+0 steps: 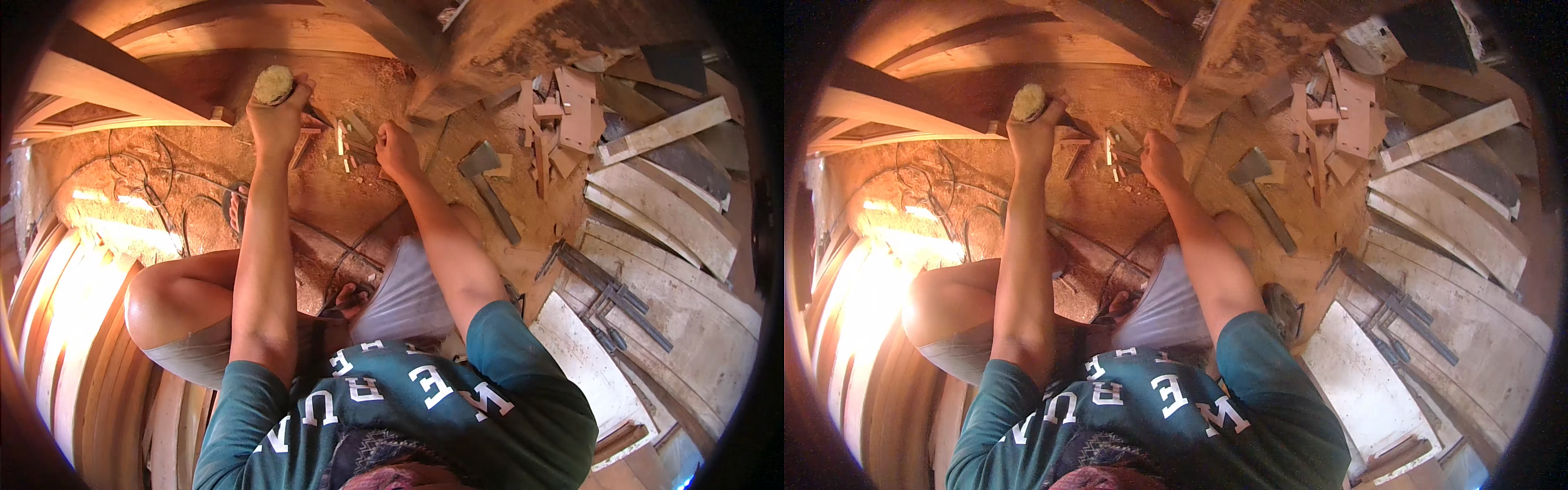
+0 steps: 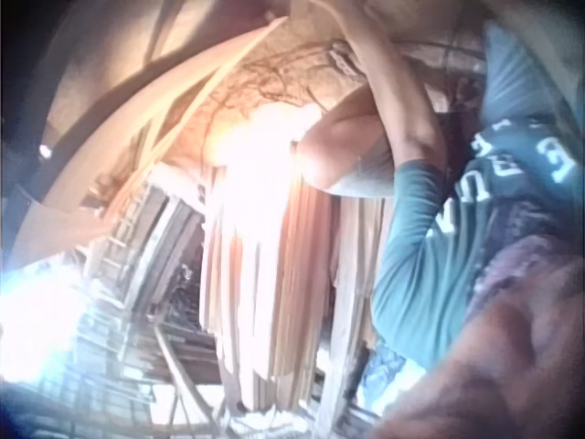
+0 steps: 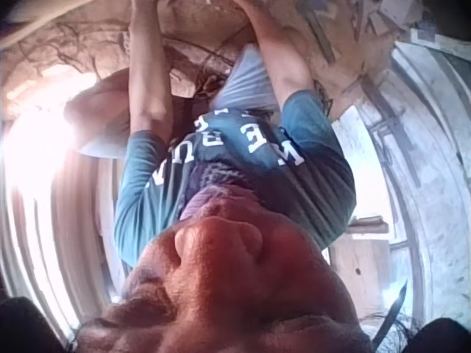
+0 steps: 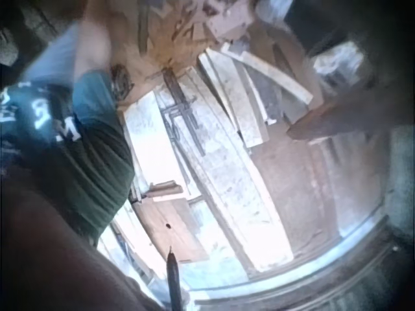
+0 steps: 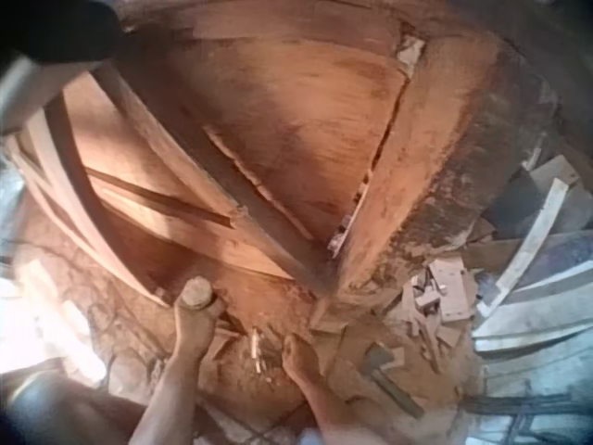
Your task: The person shapes wood using a chisel and an axe, then picks up wood shavings from the floor by hand.
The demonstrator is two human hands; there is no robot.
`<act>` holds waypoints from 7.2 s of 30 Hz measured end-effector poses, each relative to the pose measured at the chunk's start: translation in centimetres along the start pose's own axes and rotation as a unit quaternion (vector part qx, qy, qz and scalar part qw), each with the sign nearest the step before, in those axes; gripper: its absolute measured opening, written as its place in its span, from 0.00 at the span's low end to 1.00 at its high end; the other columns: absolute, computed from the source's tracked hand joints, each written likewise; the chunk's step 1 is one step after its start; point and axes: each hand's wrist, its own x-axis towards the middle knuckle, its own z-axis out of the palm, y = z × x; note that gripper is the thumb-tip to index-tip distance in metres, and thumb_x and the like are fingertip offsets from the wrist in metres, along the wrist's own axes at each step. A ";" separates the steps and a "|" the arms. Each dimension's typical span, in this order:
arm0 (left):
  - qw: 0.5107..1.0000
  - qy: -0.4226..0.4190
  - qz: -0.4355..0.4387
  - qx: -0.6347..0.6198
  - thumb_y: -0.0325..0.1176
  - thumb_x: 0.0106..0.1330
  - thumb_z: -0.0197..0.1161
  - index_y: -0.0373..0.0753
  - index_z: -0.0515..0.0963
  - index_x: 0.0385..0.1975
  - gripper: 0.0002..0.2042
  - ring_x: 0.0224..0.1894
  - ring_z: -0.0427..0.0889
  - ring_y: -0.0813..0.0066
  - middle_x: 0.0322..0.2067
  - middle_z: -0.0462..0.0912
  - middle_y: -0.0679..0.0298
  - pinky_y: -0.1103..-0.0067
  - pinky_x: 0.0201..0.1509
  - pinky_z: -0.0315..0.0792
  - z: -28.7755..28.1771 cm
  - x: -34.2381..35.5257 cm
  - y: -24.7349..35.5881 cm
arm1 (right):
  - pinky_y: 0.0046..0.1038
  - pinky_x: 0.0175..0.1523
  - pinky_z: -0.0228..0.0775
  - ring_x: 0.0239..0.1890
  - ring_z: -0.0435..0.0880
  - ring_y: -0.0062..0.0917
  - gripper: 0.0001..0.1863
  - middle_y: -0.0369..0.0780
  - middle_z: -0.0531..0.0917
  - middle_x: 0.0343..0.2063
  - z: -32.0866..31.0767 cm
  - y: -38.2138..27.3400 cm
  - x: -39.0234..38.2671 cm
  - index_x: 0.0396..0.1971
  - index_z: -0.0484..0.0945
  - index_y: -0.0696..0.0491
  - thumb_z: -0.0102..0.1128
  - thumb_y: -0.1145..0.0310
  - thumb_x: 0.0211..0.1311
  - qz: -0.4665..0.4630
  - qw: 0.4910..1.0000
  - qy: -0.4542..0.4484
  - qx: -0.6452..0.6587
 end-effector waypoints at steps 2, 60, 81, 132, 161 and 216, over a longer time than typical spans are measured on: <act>1.000 -0.011 -0.004 -0.026 0.25 0.60 0.73 0.31 0.84 0.38 0.09 0.41 0.86 0.77 0.39 0.89 0.63 0.78 0.49 0.78 0.8 -0.1 0.0 | 0.42 0.49 0.79 0.43 0.83 0.44 0.12 0.49 0.81 0.38 0.7 2.0 -1.0 0.45 0.78 0.58 0.65 0.70 0.65 -0.022 0.998 0.065 -0.006; 0.968 -0.244 0.039 0.042 0.28 0.62 0.73 0.33 0.85 0.43 0.11 0.33 0.85 0.82 0.34 0.88 0.67 0.77 0.36 0.80 8.7 -5.7 0.3 | 0.45 0.48 0.79 0.44 0.85 0.47 0.17 0.54 0.85 0.36 -1.9 3.8 -5.0 0.39 0.81 0.61 0.63 0.60 0.66 -0.030 0.993 0.057 -0.103; 0.936 -0.344 0.009 0.079 0.32 0.57 0.75 0.36 0.81 0.53 0.22 0.32 0.85 0.80 0.37 0.88 0.64 0.78 0.29 0.81 9.7 -5.0 0.1 | 0.45 0.53 0.75 0.48 0.85 0.49 0.29 0.57 0.85 0.44 -8.0 24.4 -13.4 0.57 0.74 0.58 0.71 0.60 0.58 0.230 0.958 0.031 -0.168; 0.985 -0.153 -0.056 0.062 0.24 0.62 0.68 0.33 0.86 0.42 0.09 0.40 0.86 0.77 0.38 0.89 0.64 0.77 0.46 0.80 4.2 -1.1 -2.9 | 0.45 0.56 0.75 0.51 0.79 0.46 0.18 0.48 0.79 0.45 3.1 3.0 -5.6 0.49 0.79 0.57 0.67 0.72 0.58 -0.175 0.975 0.050 -0.130; 0.958 -0.283 -0.001 0.045 0.29 0.60 0.75 0.35 0.86 0.45 0.13 0.38 0.87 0.81 0.40 0.91 0.67 0.78 0.44 0.81 8.1 -4.9 2.5 | 0.45 0.38 0.74 0.32 0.83 0.48 0.15 0.53 0.83 0.31 -1.8 4.5 -4.7 0.38 0.82 0.62 0.71 0.64 0.62 0.044 0.987 0.152 0.021; 0.966 -0.254 -0.010 0.055 0.29 0.56 0.75 0.33 0.82 0.45 0.18 0.41 0.86 0.78 0.39 0.89 0.63 0.75 0.48 0.80 9.5 -4.9 0.9 | 0.46 0.42 0.75 0.35 0.85 0.49 0.18 0.56 0.85 0.31 -3.2 4.4 -4.6 0.38 0.85 0.63 0.70 0.59 0.64 0.014 0.998 0.066 0.015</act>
